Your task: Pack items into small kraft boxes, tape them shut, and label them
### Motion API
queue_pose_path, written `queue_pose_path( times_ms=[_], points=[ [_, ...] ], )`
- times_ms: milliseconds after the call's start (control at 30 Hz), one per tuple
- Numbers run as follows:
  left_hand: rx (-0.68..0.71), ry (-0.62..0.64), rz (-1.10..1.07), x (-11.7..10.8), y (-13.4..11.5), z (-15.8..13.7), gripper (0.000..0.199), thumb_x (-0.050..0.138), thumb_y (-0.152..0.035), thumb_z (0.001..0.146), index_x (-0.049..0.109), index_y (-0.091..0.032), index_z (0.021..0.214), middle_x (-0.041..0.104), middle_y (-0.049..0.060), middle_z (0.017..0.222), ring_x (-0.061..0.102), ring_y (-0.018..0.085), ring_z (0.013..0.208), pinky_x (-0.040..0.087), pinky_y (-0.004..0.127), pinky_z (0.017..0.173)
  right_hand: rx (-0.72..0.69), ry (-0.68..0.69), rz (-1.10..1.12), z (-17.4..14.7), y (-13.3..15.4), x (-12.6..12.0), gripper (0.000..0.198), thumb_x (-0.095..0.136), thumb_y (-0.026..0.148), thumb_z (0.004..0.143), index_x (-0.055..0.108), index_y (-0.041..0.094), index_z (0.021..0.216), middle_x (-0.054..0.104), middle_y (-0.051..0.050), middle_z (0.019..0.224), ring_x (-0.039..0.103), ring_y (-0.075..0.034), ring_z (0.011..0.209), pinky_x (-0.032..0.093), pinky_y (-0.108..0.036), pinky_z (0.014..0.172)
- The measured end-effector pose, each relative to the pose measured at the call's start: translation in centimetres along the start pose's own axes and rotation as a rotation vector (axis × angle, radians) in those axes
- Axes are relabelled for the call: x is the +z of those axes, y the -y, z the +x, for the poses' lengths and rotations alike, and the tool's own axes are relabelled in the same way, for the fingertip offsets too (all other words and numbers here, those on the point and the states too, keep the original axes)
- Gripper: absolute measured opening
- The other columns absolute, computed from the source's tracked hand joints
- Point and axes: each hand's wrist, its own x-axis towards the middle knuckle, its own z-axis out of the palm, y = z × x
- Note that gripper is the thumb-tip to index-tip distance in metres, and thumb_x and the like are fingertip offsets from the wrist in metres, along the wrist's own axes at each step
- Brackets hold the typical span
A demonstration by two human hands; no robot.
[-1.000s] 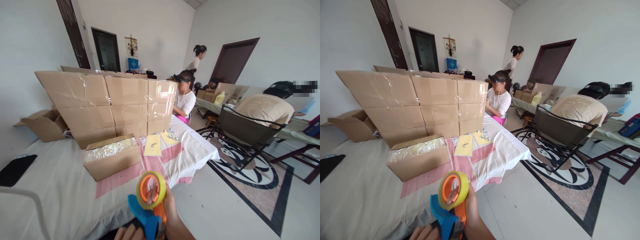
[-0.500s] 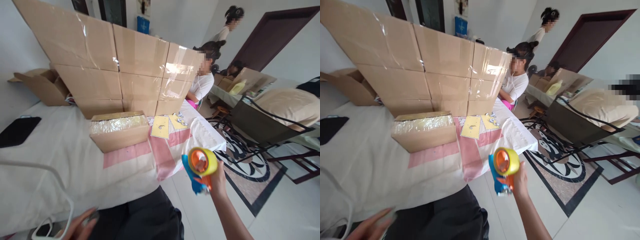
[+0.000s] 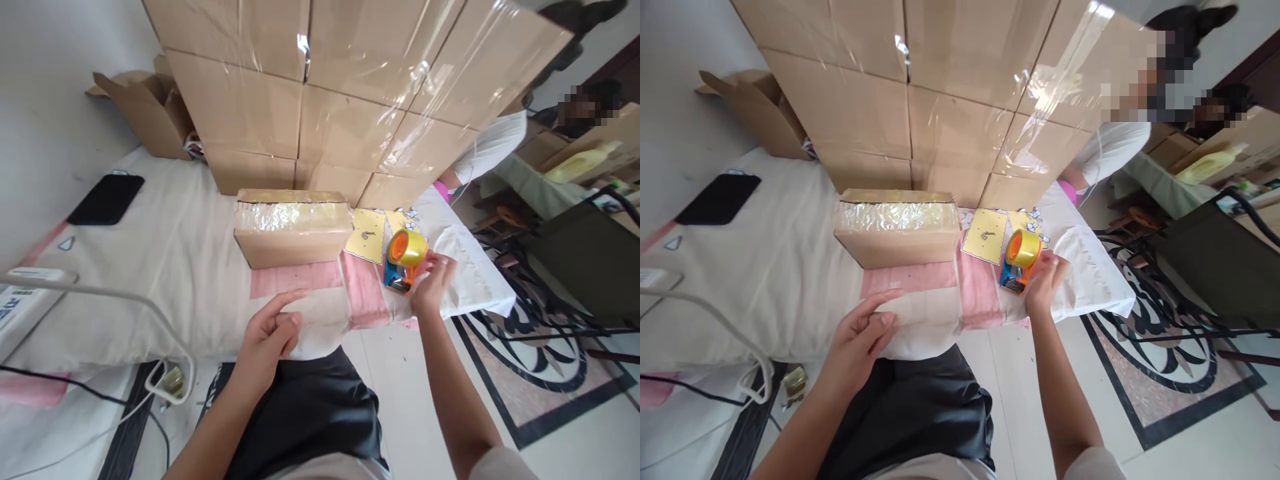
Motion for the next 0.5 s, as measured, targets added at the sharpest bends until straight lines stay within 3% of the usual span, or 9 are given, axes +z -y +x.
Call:
queue_pose_path(
  times_ms=[67, 100, 133, 200, 267, 367, 500],
  points=[
    [-0.024, 0.006, -0.002, -0.2, -0.2, 0.3, 0.044, 0.069, -0.040, 0.092, 0.068, -0.017, 0.130, 0.033, -0.011, 0.045, 0.025, 0.006, 0.045, 0.023, 0.021, 0.050, -0.151, -0.117, 0.094, -2.0, 1.9, -0.6, 0.032, 0.037, 0.048, 0.101, 0.056, 0.023, 0.098, 0.059, -0.007, 0.101, 0.060, -0.024, 0.100, 0.049, -0.046, 0.099],
    [-0.039, 0.028, 0.009, -0.2, -0.2, 0.4, 0.042, 0.069, -0.039, 0.093, 0.068, -0.017, 0.129, 0.034, -0.011, 0.046, 0.025, 0.006, 0.045, 0.023, 0.021, 0.049, -0.239, -0.068, 0.163, -3.2, 3.3, -0.7, 0.029, 0.045, 0.047, 0.100, 0.059, 0.023, 0.094, 0.059, -0.006, 0.094, 0.060, -0.023, 0.093, 0.050, -0.045, 0.094],
    [-0.055, 0.058, 0.025, -0.1, -0.1, 0.4, 0.041, 0.069, -0.038, 0.093, 0.068, -0.018, 0.128, 0.035, -0.011, 0.047, 0.026, 0.006, 0.045, 0.023, 0.021, 0.049, -0.317, 0.076, 0.230, -4.5, 4.8, -0.7, 0.028, 0.050, 0.048, 0.099, 0.063, 0.023, 0.094, 0.059, -0.005, 0.090, 0.059, -0.023, 0.089, 0.051, -0.044, 0.089],
    [-0.070, 0.112, 0.053, 0.1, 0.3, 0.2, 0.036, 0.068, -0.037, 0.093, 0.068, -0.019, 0.125, 0.037, -0.011, 0.049, 0.027, 0.005, 0.045, 0.024, 0.020, 0.048, -0.438, 0.481, 0.334, -6.8, 8.4, -0.1, 0.031, 0.058, 0.050, 0.096, 0.068, 0.024, 0.109, 0.062, -0.008, 0.100, 0.060, -0.025, 0.094, 0.053, -0.044, 0.083],
    [-0.041, 0.120, 0.075, 0.4, 0.9, -0.4, 0.030, 0.066, -0.035, 0.095, 0.069, -0.020, 0.120, 0.036, -0.011, 0.051, 0.026, 0.005, 0.045, 0.024, 0.020, 0.049, -0.571, 0.724, 0.374, -8.5, 11.6, 0.7, 0.033, 0.069, 0.041, 0.091, 0.067, 0.026, 0.120, 0.063, -0.009, 0.109, 0.060, -0.027, 0.103, 0.053, -0.046, 0.088],
    [0.057, 0.087, 0.108, 0.8, 1.6, -1.7, 0.023, 0.063, -0.033, 0.097, 0.069, -0.020, 0.116, 0.032, -0.011, 0.053, 0.023, 0.005, 0.048, 0.022, 0.019, 0.050, -0.727, 0.829, 0.323, -9.7, 15.0, 1.5, 0.032, 0.076, 0.022, 0.085, 0.066, 0.026, 0.115, 0.063, -0.009, 0.115, 0.056, -0.027, 0.111, 0.052, -0.048, 0.096],
    [0.128, 0.039, 0.143, 1.0, 1.9, -3.2, 0.023, 0.061, -0.033, 0.098, 0.068, -0.019, 0.115, 0.030, -0.010, 0.056, 0.024, 0.006, 0.052, 0.022, 0.020, 0.051, -0.818, 0.916, 0.292, -9.9, 16.2, 1.5, 0.023, 0.072, 0.010, 0.087, 0.064, 0.023, 0.104, 0.063, -0.008, 0.119, 0.052, -0.027, 0.118, 0.052, -0.046, 0.099]
  ],
)
